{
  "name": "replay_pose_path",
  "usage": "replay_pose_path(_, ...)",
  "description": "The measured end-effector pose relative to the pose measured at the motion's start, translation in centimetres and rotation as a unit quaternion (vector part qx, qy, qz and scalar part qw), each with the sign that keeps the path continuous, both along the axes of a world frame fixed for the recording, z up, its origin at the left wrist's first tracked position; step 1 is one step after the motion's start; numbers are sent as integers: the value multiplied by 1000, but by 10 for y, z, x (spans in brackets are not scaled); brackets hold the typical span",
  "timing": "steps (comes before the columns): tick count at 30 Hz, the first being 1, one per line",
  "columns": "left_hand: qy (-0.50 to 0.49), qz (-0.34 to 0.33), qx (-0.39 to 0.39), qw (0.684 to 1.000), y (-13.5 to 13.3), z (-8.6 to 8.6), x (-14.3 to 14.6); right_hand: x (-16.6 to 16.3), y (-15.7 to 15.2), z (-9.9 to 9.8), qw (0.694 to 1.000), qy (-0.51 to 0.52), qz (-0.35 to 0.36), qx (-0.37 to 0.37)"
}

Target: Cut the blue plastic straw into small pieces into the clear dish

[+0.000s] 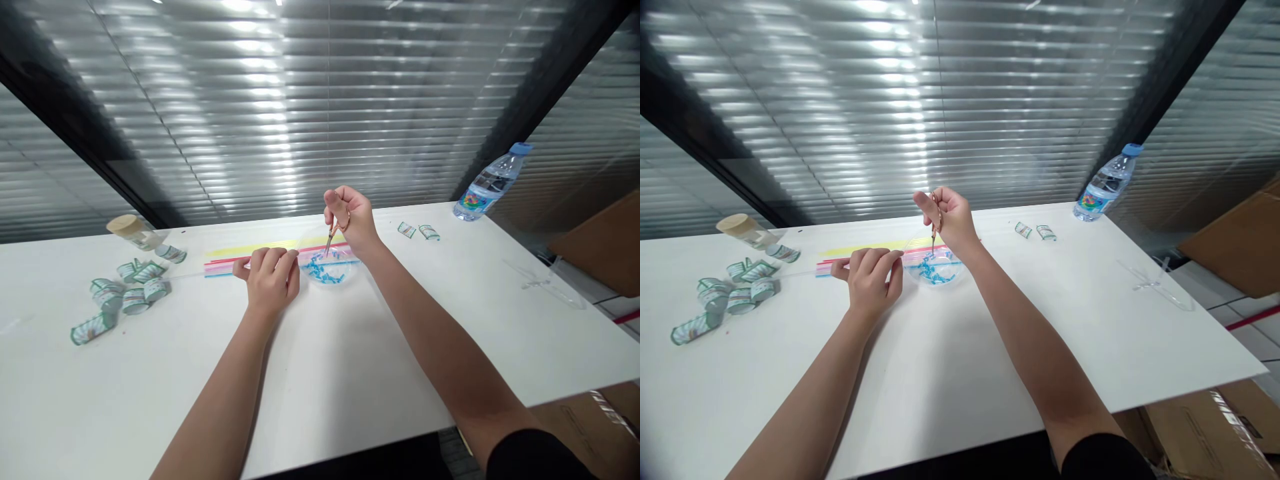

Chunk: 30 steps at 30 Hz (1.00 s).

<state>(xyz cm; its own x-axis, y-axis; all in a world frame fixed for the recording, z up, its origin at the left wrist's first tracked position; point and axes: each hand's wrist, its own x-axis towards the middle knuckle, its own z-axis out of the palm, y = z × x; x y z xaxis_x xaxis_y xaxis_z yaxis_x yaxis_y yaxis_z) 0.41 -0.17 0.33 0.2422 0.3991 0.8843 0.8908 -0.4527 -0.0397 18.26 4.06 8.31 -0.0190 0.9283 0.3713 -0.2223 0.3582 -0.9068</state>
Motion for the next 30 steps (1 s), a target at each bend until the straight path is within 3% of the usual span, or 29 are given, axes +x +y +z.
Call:
replay_pose_path(12, -4, -9, -7, 1000, 1, -1, 0, -2, 2, -2, 1000, 23, 16, 3)
replay_pose_path(23, 8, 9, 52, 999, 3, -1, -3, 9, 2, 3, 1000, -13, -17, 4)
replay_pose_path(30, 5, 11, 41, 999, 4, -1, -4, 10, 4, 3, 1000, -25, -19, 5)
